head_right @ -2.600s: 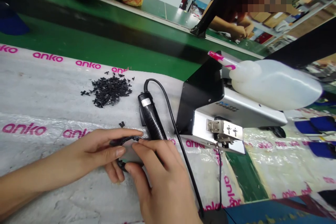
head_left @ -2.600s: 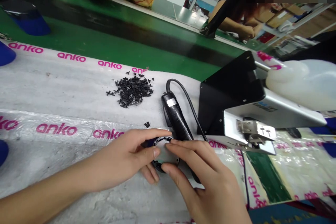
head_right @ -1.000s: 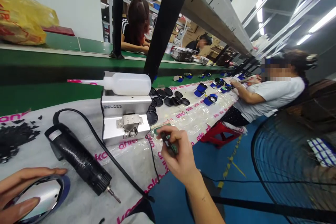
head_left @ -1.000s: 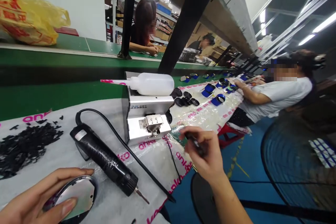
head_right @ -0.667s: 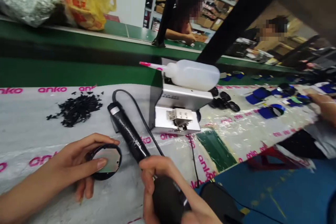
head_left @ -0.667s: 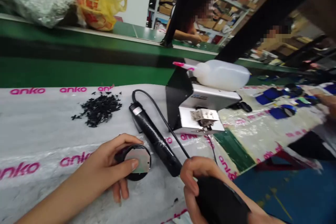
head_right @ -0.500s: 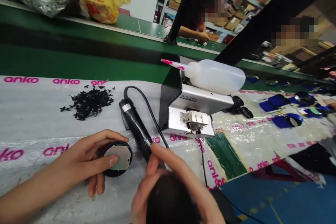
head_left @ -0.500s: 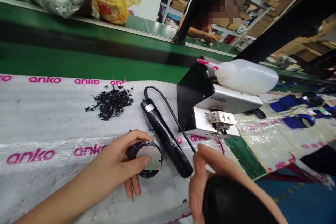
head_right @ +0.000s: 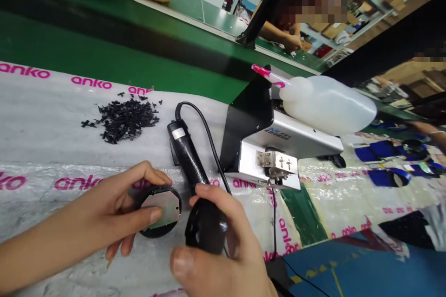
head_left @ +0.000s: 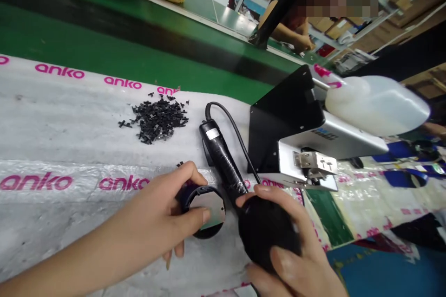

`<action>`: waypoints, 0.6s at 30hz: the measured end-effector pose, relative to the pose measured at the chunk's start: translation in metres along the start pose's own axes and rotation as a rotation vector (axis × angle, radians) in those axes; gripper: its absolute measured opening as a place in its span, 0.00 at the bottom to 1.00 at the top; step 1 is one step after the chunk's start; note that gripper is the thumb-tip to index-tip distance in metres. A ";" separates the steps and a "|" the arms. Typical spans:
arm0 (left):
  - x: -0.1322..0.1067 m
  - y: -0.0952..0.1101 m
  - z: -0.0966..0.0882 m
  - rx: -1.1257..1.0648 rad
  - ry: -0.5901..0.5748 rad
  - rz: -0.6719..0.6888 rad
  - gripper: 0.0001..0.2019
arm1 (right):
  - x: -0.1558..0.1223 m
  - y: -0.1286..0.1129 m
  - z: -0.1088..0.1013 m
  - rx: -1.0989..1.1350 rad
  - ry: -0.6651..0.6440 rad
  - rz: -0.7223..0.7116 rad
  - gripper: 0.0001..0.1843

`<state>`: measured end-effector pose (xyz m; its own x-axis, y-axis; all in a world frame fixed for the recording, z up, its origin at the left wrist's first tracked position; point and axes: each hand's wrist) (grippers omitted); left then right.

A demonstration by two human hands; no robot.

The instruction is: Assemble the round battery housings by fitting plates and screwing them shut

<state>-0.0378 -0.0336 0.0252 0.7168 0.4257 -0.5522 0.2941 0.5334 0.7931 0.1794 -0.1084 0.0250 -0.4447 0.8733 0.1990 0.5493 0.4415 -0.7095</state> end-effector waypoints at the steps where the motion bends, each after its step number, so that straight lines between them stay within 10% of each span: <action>1: 0.000 0.000 -0.001 0.000 -0.005 -0.006 0.12 | 0.000 0.000 0.003 -0.028 0.013 0.008 0.44; 18: 0.002 -0.005 -0.003 -0.076 -0.067 0.041 0.11 | 0.009 0.005 0.005 -0.174 -0.085 -0.060 0.42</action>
<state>-0.0393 -0.0333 0.0193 0.7687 0.4001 -0.4990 0.2162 0.5717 0.7915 0.1745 -0.0989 0.0201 -0.5348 0.8268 0.1745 0.6303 0.5278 -0.5693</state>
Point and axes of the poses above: each hand's wrist, its own x-axis towards the middle knuckle, its own z-axis out of the palm, y = z × x, and after that the axes turned 15 degrees about -y, right-handed
